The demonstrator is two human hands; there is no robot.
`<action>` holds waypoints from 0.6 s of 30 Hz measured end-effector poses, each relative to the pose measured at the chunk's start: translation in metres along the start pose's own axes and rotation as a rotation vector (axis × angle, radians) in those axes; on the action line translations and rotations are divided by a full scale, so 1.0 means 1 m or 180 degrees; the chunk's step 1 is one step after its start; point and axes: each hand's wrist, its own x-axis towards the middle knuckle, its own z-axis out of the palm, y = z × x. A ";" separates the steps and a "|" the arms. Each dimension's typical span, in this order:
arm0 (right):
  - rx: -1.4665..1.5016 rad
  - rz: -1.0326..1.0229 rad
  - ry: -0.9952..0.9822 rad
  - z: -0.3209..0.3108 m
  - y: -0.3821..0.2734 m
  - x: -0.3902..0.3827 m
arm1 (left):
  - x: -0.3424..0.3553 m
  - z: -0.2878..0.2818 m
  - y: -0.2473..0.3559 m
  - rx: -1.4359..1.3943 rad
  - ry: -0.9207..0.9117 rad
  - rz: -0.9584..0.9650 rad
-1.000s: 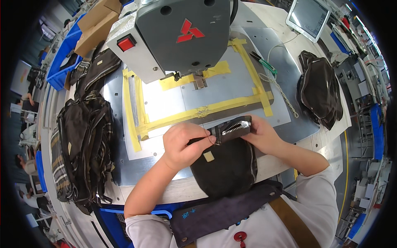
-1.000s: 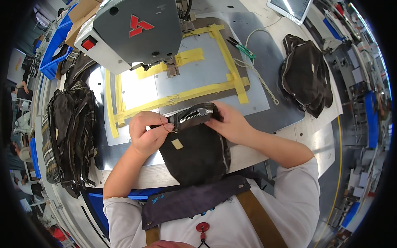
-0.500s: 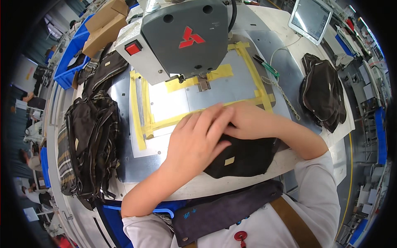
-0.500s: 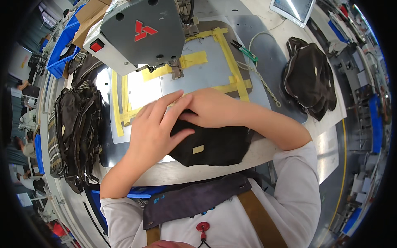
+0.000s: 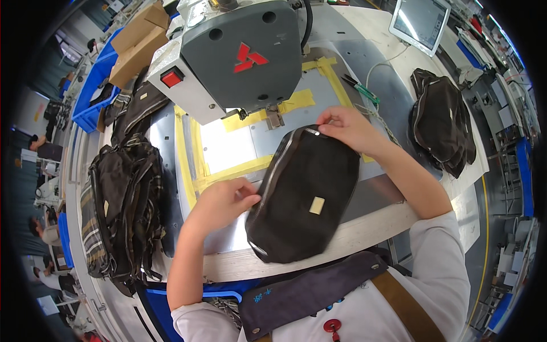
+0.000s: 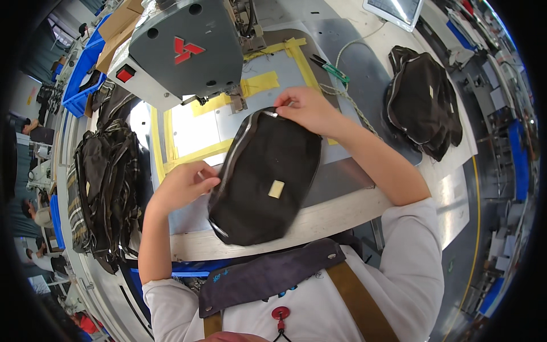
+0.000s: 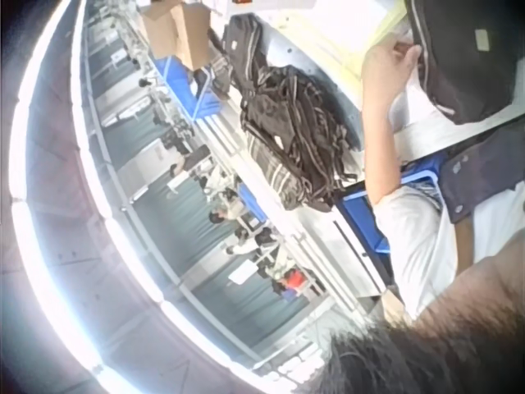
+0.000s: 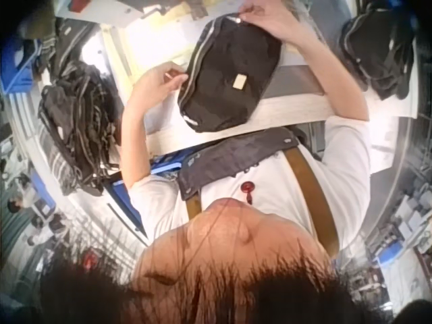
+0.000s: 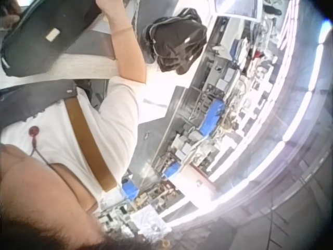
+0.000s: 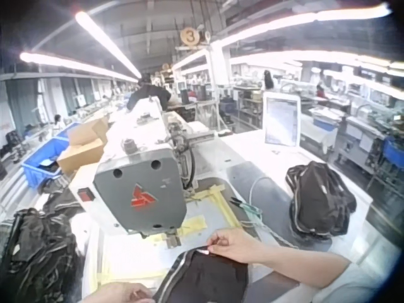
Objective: The person operates an industrial sewing machine to stitch the edges of dark-colored fabric bags. They repeatedly align the bag under the needle, sew a short segment, and then use scissors to cut the thread before moving to the next bag or section.
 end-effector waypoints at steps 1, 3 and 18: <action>-0.0320 -0.0184 -0.0034 0.009 -0.001 0.004 | 0.005 0.007 0.012 -0.0032 0.0580 0.0229; -0.0759 -0.0861 -0.0190 0.025 -0.008 0.008 | 0.021 0.016 0.026 -0.0085 0.1308 0.0835; -0.1779 -0.2031 0.0364 0.047 -0.018 0.001 | 0.064 0.046 0.012 -0.0105 0.2244 0.1642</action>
